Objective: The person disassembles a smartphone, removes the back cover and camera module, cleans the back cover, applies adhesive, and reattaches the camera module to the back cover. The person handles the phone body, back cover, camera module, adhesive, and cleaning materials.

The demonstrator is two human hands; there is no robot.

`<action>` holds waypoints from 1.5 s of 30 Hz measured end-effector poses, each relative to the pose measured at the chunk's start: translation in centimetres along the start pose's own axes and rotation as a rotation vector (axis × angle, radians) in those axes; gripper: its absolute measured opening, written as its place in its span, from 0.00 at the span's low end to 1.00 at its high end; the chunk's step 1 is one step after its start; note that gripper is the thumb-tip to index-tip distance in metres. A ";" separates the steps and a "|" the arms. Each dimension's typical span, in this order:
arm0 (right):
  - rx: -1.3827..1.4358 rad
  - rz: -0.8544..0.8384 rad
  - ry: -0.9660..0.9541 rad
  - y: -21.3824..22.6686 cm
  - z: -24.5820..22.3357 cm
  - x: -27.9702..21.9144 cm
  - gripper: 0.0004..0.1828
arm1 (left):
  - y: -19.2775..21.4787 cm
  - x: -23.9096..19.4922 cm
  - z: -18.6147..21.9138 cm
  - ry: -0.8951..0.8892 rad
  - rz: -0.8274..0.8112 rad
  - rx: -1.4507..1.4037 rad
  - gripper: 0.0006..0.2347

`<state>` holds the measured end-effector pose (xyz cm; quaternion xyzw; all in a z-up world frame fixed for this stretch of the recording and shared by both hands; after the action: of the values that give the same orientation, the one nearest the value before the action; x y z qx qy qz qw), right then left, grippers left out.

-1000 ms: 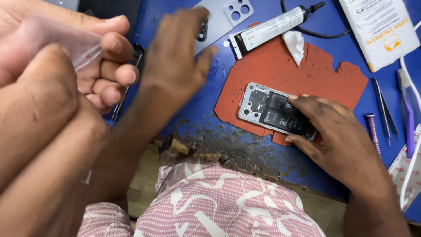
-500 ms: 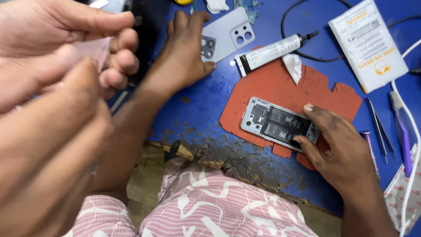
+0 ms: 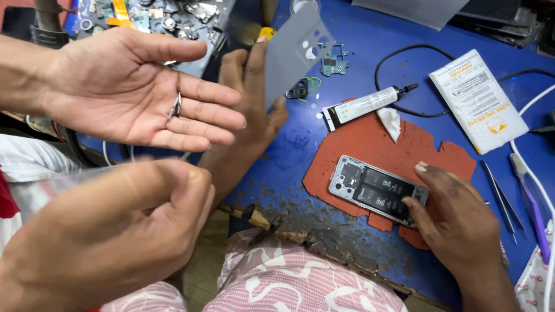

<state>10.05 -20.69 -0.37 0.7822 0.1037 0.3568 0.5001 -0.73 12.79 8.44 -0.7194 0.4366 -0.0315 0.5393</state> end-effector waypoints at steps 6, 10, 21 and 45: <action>0.743 -0.010 -0.283 -0.4 2.0 -1.1 0.26 | -0.5 11.0 -0.7 -0.748 -0.267 1.350 0.22; 1.119 -0.092 -0.305 -1.2 1.2 0.2 0.37 | 5.0 19.6 -2.5 -1.053 -0.432 1.594 0.34; -0.307 0.152 0.102 3.6 -1.3 5.8 0.37 | -1.0 15.3 4.1 -1.424 0.664 2.564 0.12; -0.195 0.121 0.276 2.1 -2.1 3.1 0.17 | -3.4 22.4 1.9 -1.220 -0.047 2.120 0.28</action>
<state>10.47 -18.57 3.37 0.6784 0.0889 0.4986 0.5322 16.06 -0.44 0.83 0.1719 -0.1429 -0.0390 0.9739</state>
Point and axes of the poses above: each hand's wrist, its own x-axis towards the middle knuckle, its own y-axis out of the back of the hand, z = x × y, the point moved 7 cm from there along x, towards the middle knuckle, and after that the axes turned 6 degrees about -x, right-handed, at the moved point
